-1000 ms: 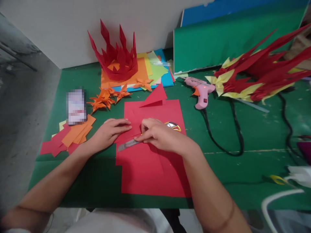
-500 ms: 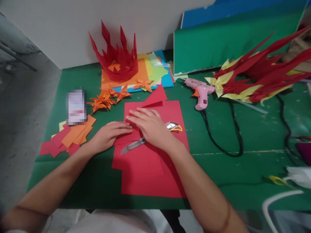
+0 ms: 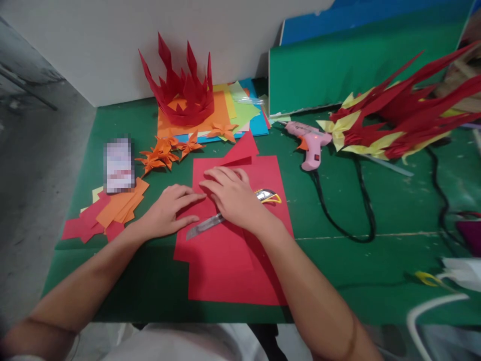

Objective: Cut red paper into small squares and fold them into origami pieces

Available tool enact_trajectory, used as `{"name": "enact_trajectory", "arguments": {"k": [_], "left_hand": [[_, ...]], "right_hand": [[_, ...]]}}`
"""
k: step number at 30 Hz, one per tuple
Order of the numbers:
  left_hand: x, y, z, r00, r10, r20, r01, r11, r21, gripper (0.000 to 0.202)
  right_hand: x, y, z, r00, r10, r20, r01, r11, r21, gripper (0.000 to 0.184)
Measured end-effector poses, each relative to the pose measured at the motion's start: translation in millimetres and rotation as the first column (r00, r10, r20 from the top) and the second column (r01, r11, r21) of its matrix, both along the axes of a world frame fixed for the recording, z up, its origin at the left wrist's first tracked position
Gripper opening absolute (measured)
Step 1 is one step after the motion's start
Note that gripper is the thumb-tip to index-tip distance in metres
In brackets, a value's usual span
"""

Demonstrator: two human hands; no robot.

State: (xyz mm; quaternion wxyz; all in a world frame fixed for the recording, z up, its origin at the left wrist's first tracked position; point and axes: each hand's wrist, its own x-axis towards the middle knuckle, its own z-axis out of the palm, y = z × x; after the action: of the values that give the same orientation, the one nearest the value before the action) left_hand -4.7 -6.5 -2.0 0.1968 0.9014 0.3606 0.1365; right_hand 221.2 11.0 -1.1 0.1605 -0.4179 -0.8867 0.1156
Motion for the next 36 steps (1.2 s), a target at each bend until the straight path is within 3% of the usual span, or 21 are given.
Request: {"name": "enact_trajectory", "arguments": {"k": [7,15,21,24,27,31,36], "left_hand": [[0.8,0.8,-0.4,0.995,0.052,0.079,-0.050,0.998,-0.036,0.045],[-1.3,0.6,2.7,0.966,0.097,0.241,-0.064,0.988,-0.141,0.044],[0.8,-0.3,4.5,0.957,0.135,0.259,-0.112,0.989,-0.099,0.029],[0.4,-3.0,13.8,0.983,0.128,0.130,-0.126,0.992,-0.029,0.028],[-6.5,-8.2,33.8,0.969,0.202,-0.140,-0.203,0.979,0.002,0.034],[-23.3,-14.3,62.4,0.808,0.230,-0.542,-0.257,0.966,0.028,0.027],[-37.2,-14.2,75.3,0.674,0.289,-0.680,-0.357,0.933,0.042,0.018]], "right_hand": [[0.9,1.4,0.8,0.993,-0.052,-0.106,0.041,0.994,-0.100,0.023],[0.1,0.7,7.2,0.997,-0.013,-0.083,0.001,0.990,-0.144,0.039],[0.2,1.3,8.3,0.995,-0.047,-0.085,0.032,0.984,-0.174,0.034],[-0.1,1.2,8.8,0.996,-0.032,-0.079,0.017,0.983,-0.185,0.039],[-0.7,1.3,9.9,0.998,-0.027,-0.062,0.014,0.981,-0.195,0.039],[0.4,2.7,9.4,0.996,-0.081,-0.039,0.073,0.980,-0.183,0.034],[3.0,2.7,8.0,0.980,-0.126,-0.155,0.086,0.966,-0.242,0.020]]}}
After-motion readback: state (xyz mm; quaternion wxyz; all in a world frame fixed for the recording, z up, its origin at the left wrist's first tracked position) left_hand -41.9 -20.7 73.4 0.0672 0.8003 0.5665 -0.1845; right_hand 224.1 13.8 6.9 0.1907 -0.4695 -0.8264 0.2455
